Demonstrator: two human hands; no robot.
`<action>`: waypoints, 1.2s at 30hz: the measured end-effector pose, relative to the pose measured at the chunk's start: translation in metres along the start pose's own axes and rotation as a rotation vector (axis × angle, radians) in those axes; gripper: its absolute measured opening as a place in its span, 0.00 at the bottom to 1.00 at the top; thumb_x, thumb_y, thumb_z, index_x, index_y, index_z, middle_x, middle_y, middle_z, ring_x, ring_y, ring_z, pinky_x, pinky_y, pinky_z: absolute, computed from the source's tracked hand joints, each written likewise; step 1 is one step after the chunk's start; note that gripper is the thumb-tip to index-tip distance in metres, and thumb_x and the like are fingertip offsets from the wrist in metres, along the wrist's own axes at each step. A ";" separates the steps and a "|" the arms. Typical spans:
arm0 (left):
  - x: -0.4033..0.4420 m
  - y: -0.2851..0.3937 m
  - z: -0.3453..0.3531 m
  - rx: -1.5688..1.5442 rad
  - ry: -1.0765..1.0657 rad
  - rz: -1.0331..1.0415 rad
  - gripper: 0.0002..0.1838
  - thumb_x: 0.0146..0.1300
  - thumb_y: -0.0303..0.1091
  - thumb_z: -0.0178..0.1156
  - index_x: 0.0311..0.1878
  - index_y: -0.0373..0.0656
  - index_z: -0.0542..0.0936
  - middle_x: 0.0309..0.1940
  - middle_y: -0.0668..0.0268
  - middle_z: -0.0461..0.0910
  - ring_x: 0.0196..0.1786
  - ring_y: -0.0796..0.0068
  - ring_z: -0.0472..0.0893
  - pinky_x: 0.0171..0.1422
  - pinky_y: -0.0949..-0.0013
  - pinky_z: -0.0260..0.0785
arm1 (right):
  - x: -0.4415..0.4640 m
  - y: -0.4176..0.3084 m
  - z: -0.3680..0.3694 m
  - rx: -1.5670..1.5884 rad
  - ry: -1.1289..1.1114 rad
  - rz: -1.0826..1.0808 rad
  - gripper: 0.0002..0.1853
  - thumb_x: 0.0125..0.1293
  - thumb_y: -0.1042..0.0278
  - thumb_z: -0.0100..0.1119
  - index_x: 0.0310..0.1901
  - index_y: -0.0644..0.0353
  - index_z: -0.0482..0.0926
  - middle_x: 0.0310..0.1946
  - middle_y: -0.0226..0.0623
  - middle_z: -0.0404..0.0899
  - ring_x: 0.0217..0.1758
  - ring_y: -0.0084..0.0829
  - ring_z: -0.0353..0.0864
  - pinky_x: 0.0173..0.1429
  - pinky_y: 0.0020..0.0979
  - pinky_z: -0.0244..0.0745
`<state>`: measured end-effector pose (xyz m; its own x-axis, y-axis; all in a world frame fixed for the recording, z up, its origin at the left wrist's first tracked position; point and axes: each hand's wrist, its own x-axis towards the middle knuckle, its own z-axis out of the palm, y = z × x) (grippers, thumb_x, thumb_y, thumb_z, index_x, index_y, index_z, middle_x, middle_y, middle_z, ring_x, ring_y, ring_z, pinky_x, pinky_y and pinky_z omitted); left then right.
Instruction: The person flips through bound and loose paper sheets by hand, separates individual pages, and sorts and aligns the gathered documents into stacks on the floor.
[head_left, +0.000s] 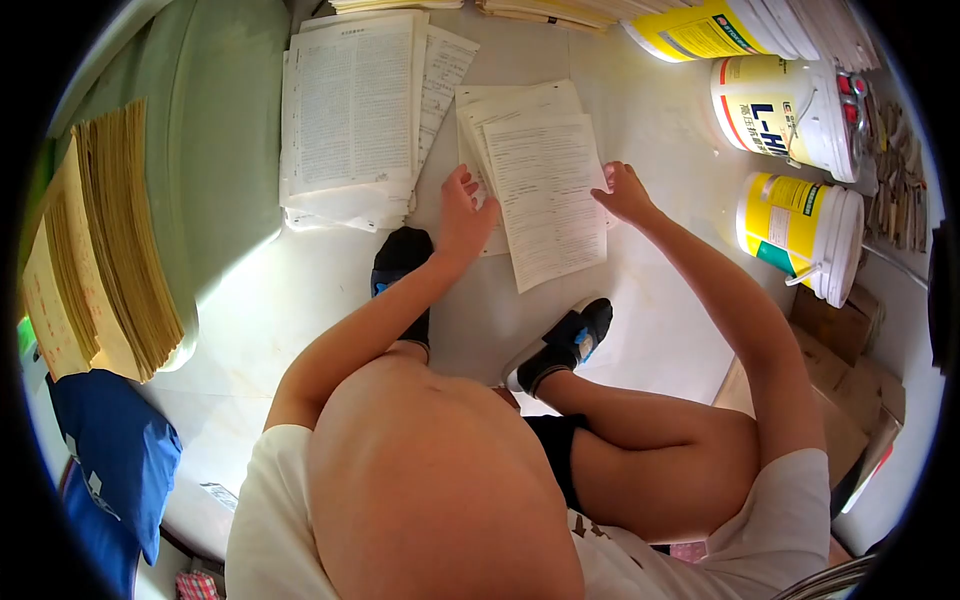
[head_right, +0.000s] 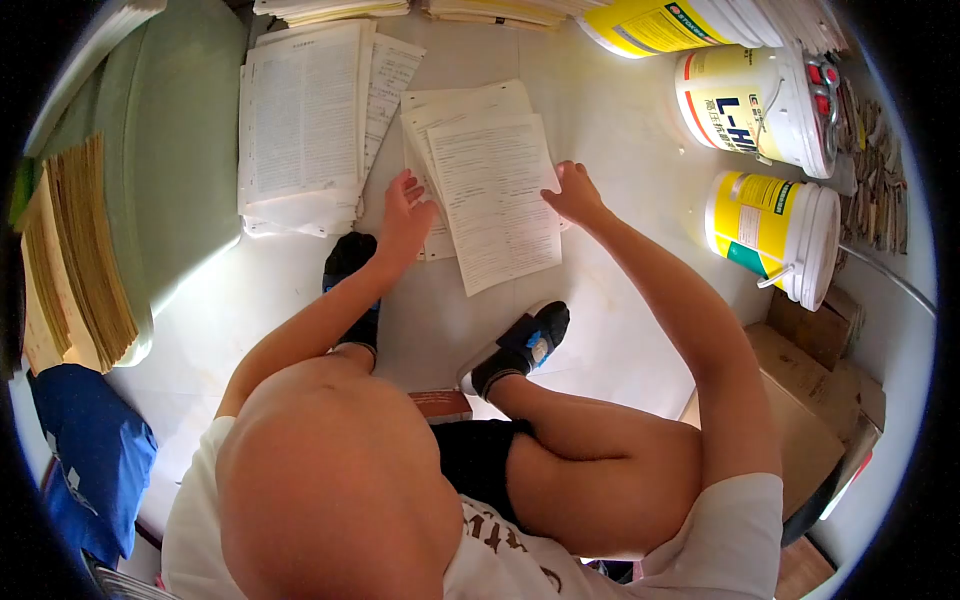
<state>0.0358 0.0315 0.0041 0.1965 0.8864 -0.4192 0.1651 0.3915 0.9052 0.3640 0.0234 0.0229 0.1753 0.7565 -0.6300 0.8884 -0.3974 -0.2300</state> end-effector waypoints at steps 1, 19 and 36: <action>0.004 0.006 0.000 -0.046 0.008 -0.043 0.42 0.66 0.24 0.63 0.79 0.32 0.52 0.68 0.47 0.66 0.72 0.57 0.71 0.73 0.59 0.70 | 0.003 0.001 0.003 0.041 0.027 -0.018 0.38 0.63 0.55 0.73 0.68 0.64 0.67 0.65 0.51 0.70 0.65 0.49 0.78 0.66 0.45 0.77; 0.006 0.030 0.033 0.058 -0.015 0.090 0.23 0.67 0.25 0.61 0.63 0.34 0.68 0.50 0.44 0.84 0.54 0.46 0.85 0.59 0.54 0.77 | -0.019 -0.012 0.007 0.581 -0.138 0.167 0.32 0.61 0.63 0.75 0.61 0.65 0.70 0.45 0.41 0.81 0.45 0.31 0.83 0.46 0.34 0.83; -0.019 0.138 -0.011 -0.116 -0.254 0.475 0.16 0.70 0.28 0.69 0.52 0.43 0.71 0.38 0.66 0.84 0.38 0.79 0.79 0.42 0.71 0.71 | -0.083 -0.055 -0.102 1.171 -0.033 -0.245 0.35 0.60 0.77 0.75 0.69 0.56 0.71 0.64 0.30 0.78 0.71 0.29 0.73 0.76 0.38 0.66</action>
<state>0.0439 0.0710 0.1376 0.4531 0.8903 0.0465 -0.1030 0.0004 0.9947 0.3439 0.0355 0.1631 0.0294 0.8715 -0.4896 -0.0329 -0.4887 -0.8718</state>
